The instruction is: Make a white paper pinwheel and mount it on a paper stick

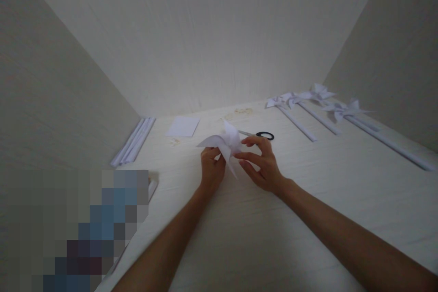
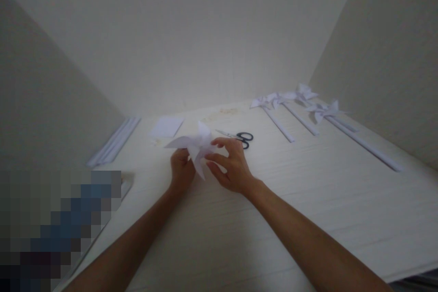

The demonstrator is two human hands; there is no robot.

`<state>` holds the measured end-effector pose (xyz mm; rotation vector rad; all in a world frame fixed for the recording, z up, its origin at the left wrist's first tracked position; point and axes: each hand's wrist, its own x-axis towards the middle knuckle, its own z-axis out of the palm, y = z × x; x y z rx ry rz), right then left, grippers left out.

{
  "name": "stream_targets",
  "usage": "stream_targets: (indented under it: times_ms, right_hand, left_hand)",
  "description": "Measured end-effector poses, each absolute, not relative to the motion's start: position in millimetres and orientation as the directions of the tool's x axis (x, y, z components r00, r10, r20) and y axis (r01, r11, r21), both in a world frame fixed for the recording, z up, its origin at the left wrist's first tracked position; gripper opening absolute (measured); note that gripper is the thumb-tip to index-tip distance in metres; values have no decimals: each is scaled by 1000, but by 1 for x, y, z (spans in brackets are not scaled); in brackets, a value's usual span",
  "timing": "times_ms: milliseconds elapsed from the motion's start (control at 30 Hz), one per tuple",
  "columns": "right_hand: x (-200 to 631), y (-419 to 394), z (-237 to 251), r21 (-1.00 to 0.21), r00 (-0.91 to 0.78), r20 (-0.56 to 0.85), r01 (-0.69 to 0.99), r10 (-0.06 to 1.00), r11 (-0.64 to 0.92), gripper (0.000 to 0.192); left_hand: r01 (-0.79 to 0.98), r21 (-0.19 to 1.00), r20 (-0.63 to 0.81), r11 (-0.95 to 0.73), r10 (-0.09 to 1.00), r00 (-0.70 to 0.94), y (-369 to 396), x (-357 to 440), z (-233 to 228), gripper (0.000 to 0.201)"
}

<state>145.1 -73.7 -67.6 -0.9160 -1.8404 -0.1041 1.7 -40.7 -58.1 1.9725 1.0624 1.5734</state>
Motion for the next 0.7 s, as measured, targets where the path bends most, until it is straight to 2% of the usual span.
stream_targets:
  times_ms: [133, 367, 533, 700]
  right_hand:
    - [145, -74, -67, -351, -146, 821, 632, 552, 691, 21]
    - [144, -73, -66, -339, -193, 801, 635, 567, 694, 20]
    - [146, -71, -66, -455, -44, 801, 602, 597, 656, 17]
    - [147, -66, -64, -574, 128, 771, 565, 624, 593, 13]
  left_hand:
    - [295, 726, 625, -622, 775, 95, -41, 2, -59, 18]
    - [275, 789, 549, -549, 832, 86, -41, 2, -56, 17]
    - [160, 868, 469, -470, 882, 47, -39, 2, -58, 11]
    - [35, 965, 262, -260, 962, -82, -36, 2, -62, 5]
